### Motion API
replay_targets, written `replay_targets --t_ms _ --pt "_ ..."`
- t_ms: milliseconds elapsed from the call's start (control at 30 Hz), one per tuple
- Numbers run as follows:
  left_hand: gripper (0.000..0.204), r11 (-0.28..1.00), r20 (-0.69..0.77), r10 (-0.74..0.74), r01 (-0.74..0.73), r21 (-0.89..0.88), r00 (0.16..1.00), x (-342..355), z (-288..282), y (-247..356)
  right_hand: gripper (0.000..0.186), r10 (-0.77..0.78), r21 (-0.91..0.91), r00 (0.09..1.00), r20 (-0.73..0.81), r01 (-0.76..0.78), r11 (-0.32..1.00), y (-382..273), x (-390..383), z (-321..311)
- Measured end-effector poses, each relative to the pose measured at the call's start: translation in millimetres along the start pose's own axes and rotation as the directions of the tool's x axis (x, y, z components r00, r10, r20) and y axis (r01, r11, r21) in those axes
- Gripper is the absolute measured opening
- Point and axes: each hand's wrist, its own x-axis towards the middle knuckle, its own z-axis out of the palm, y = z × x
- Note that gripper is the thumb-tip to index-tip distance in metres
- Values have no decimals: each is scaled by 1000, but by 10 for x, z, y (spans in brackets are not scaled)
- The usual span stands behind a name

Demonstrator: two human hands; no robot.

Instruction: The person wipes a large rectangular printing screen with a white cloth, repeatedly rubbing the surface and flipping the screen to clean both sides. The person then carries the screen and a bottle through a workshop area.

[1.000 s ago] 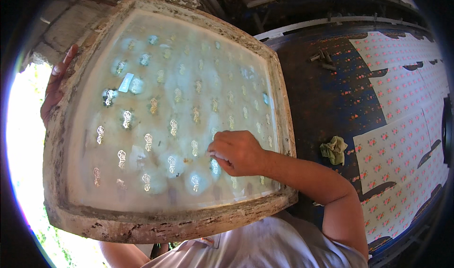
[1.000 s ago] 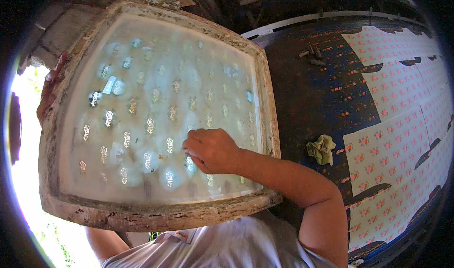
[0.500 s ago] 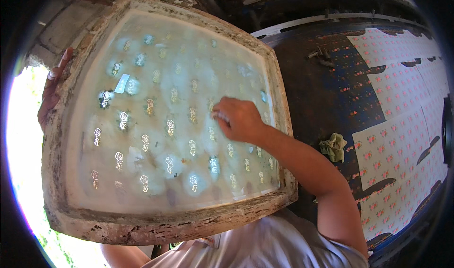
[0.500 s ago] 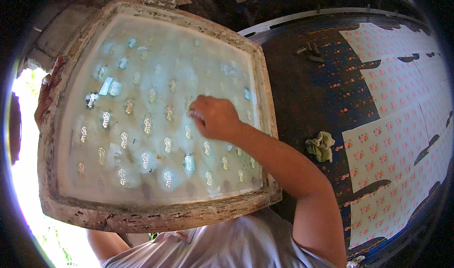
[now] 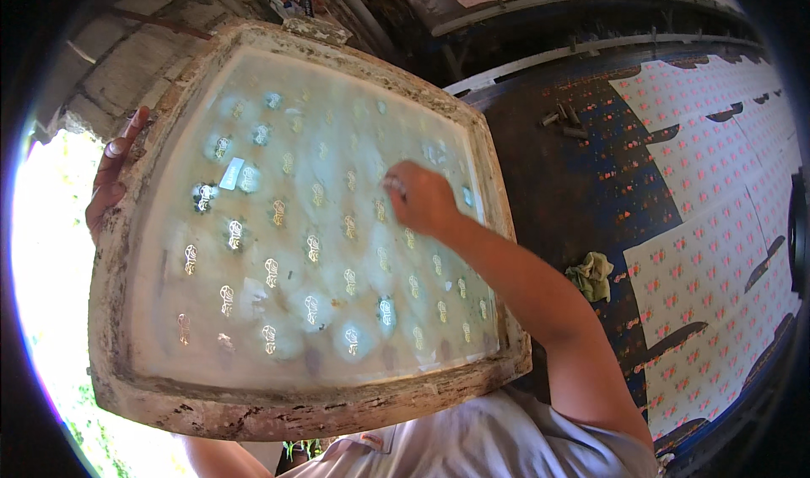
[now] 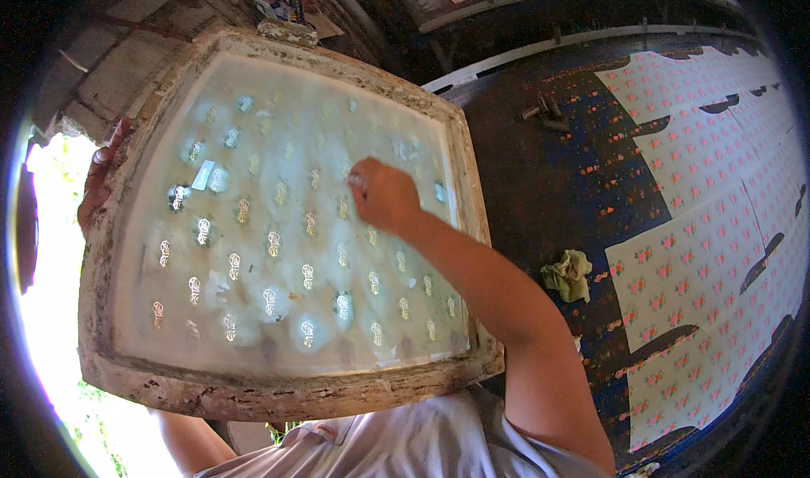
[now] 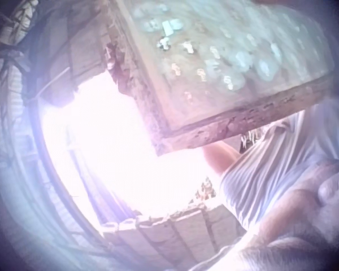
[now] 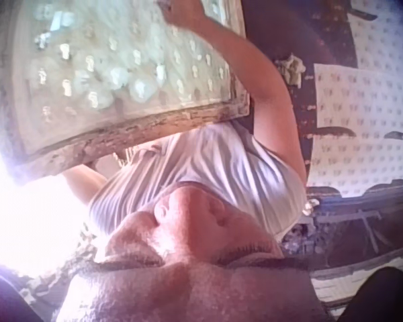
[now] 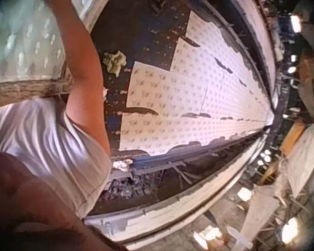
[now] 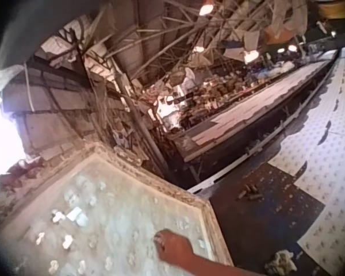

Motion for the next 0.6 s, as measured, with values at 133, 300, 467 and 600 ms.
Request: replay_targets --t_ms 133,300,467,600 --pt "44 1000 -45 -20 21 15 999 -154 -89 63 18 -264 192 958 113 239 952 -549 -462 -91" --pt "46 1000 -16 19 -19 -24 1000 127 31 -90 12 -24 -83 1000 3 24 996 55 -25 -86" --pt "49 997 -43 61 -63 -48 997 98 -17 -197 18 261 -308 963 68 -229 924 253 31 -381" --pt "50 991 -116 131 -135 -26 985 -131 -151 2 22 260 -166 963 -78 -269 949 201 -335 -669"
